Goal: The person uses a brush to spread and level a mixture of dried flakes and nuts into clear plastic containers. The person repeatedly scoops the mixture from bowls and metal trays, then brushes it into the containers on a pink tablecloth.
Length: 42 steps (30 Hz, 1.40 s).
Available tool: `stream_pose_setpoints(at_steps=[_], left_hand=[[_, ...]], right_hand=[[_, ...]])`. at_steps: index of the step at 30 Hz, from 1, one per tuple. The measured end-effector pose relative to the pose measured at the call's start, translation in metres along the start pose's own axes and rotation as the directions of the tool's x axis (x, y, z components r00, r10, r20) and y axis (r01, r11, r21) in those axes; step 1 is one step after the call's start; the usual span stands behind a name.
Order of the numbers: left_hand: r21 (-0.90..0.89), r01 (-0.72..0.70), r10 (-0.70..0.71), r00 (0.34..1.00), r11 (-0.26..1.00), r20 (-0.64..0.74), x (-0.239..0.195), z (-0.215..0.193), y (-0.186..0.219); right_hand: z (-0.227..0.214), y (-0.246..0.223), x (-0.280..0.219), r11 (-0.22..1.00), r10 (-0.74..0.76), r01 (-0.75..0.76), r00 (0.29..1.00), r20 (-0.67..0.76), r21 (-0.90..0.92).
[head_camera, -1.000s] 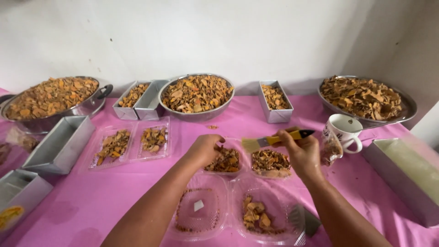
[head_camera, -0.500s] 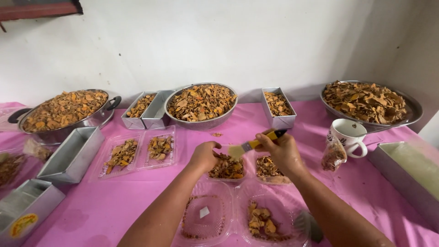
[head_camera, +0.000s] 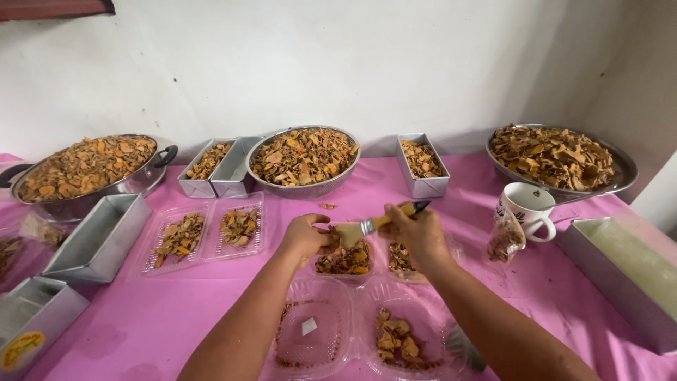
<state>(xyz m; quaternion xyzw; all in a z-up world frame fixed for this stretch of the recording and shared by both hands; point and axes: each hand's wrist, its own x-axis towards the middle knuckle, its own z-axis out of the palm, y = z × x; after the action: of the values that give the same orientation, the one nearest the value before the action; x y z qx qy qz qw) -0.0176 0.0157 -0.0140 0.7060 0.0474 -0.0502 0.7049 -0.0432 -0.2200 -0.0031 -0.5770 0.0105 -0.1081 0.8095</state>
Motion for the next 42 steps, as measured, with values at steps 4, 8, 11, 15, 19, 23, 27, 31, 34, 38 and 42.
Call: stream_pose_setpoints(at_steps=[4, 8, 11, 15, 19, 23, 27, 31, 34, 38, 42], left_hand=[[-0.053, -0.005, 0.004, 1.000, 0.999, -0.012, 0.006, -0.006, -0.008], [-0.120, 0.035, -0.035, 0.999, 0.992, 0.000, 0.007, -0.006, -0.014], [-0.178, 0.057, -0.060, 0.998, 0.982, -0.008, 0.008, 0.003, -0.012], [-0.221, 0.060, -0.069, 0.997, 0.973, -0.037, 0.010, -0.001, -0.017], [-0.217, 0.036, -0.042, 0.999, 0.976, -0.022, -0.003, -0.010, -0.009], [0.127, -0.015, 0.021, 0.998, 0.992, -0.052, 0.006, -0.007, -0.015], [0.628, -0.049, 0.169, 0.976, 0.777, -0.133, 0.032, -0.012, -0.035], [0.778, -0.045, 0.260, 0.953, 0.627, -0.154, -0.007, 0.009, -0.015], [0.697, -0.149, 0.261, 0.964, 0.702, -0.056, -0.038, 0.021, 0.014], [0.722, -0.228, 0.331, 0.943, 0.653, -0.002, -0.027, 0.011, -0.002], [0.669, -0.210, 0.290, 0.957, 0.713, -0.008, -0.047, 0.013, 0.018]], right_hand=[[-0.001, 0.008, -0.006, 0.992, 0.103, -0.099, 0.993, 0.050, -0.072], [-0.004, 0.002, -0.001, 0.997, 0.064, -0.065, 0.997, -0.048, -0.037], [0.006, -0.007, 0.001, 0.999, 0.046, -0.044, 0.996, -0.076, 0.028], [0.002, 0.000, -0.014, 0.988, 0.150, -0.150, 0.989, -0.013, -0.043], [0.002, -0.009, -0.009, 0.994, 0.055, -0.061, 0.996, -0.067, -0.089], [0.006, -0.005, -0.005, 1.000, -0.001, 0.001, 1.000, -0.029, -0.006], [-0.001, 0.009, 0.001, 0.978, 0.006, -0.001, 1.000, 0.027, -0.209], [0.013, -0.014, -0.012, 0.995, -0.080, 0.077, 0.996, -0.045, -0.066], [0.020, -0.021, -0.019, 0.992, -0.117, 0.119, 0.991, 0.066, -0.036], [0.005, -0.015, -0.013, 0.880, -0.170, 0.197, 0.980, 0.101, -0.432], [0.007, -0.007, -0.015, 0.967, -0.191, 0.186, 0.981, -0.012, -0.176]])
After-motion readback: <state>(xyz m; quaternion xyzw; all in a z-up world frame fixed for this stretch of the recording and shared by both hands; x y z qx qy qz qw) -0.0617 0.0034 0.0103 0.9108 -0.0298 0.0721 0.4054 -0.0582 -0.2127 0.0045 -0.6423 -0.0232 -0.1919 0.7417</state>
